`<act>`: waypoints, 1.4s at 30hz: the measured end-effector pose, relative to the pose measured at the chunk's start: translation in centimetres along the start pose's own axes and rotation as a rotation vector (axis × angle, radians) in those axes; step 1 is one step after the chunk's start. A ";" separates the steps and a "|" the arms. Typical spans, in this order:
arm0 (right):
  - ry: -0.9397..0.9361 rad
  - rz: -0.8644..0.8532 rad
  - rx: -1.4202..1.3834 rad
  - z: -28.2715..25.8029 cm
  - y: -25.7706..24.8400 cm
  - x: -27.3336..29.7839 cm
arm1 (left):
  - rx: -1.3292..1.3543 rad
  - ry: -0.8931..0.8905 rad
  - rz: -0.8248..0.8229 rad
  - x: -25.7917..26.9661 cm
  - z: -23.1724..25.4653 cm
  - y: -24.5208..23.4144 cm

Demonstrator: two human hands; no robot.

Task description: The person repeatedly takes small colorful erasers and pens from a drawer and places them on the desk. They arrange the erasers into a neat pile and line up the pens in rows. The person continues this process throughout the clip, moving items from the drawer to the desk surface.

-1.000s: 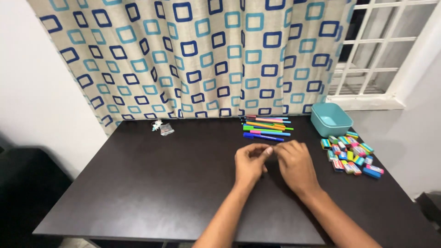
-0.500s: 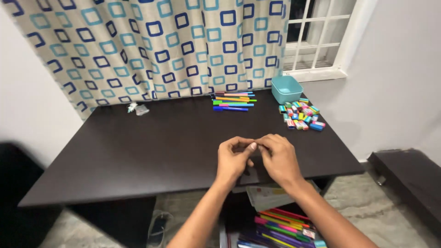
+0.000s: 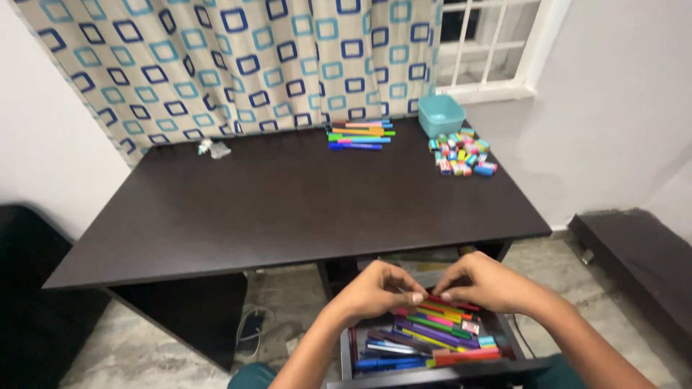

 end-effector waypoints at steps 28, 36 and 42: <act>0.259 0.013 0.370 8.3 10.3 -3.0 | -0.954 -0.174 0.284 -3.0 -18.0 -1.6; 0.215 0.055 0.358 7.3 10.3 -3.5 | -0.955 -0.148 0.364 -3.4 -17.9 -1.7; 0.157 0.098 0.279 8.1 9.8 -4.5 | -0.922 -0.279 0.340 -4.7 -18.0 -3.1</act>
Point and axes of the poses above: each hand's wrist, its own x-axis away from the middle knuckle, its own y-axis out of the palm, z = x × y, the point moved 8 cm from there along -x, towards the middle knuckle, and after that the axes turned 3 degrees about -y, right-handed, at the moved point
